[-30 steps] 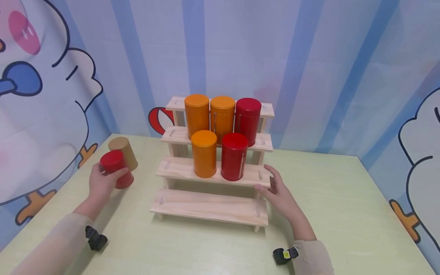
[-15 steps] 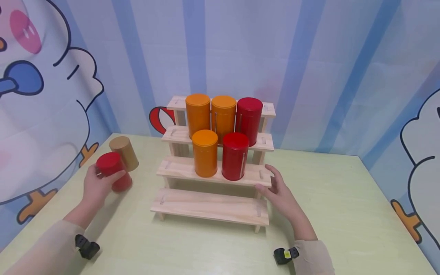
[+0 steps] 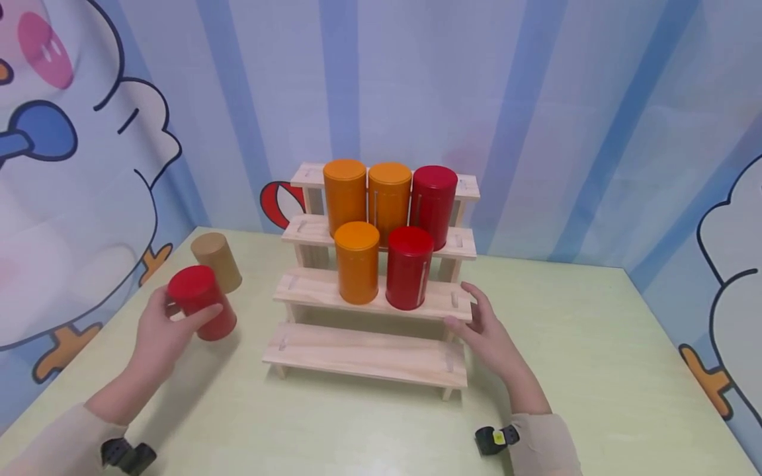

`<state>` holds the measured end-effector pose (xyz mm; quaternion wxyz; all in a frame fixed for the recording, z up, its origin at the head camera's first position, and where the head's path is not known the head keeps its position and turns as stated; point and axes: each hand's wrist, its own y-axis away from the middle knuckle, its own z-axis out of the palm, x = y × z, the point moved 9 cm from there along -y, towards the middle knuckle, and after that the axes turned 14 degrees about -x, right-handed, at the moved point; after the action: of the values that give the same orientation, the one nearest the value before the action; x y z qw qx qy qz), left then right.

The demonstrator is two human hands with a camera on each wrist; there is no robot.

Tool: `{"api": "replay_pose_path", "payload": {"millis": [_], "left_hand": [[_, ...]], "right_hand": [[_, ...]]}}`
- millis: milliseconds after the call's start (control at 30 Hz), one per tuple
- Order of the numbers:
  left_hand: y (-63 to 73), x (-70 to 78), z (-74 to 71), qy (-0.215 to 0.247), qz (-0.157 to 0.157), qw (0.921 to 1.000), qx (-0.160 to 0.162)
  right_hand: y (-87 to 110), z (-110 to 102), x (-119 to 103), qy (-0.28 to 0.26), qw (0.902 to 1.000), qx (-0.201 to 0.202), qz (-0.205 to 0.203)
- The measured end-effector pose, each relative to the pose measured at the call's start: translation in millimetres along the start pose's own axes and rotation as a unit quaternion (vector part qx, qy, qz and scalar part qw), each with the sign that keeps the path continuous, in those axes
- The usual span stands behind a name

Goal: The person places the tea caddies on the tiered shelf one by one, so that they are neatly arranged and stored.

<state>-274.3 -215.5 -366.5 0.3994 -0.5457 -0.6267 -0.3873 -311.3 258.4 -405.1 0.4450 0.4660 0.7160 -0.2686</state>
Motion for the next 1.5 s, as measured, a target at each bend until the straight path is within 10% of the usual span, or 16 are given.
{"api": "replay_pose_path", "payload": {"millis": [533,1500], "left_hand": [[29.2,36.8,46.0,-0.009,0.048,0.9961,-0.073],[38.4,81.6,165.0,0.067,0.11,0.9687,-0.212]], "right_hand": [[0.3,-0.1,-0.6,-0.003,1.0,-0.001,-0.003],[0.0,-0.9,-0.1,-0.006,1.0,0.002,0.007]]}}
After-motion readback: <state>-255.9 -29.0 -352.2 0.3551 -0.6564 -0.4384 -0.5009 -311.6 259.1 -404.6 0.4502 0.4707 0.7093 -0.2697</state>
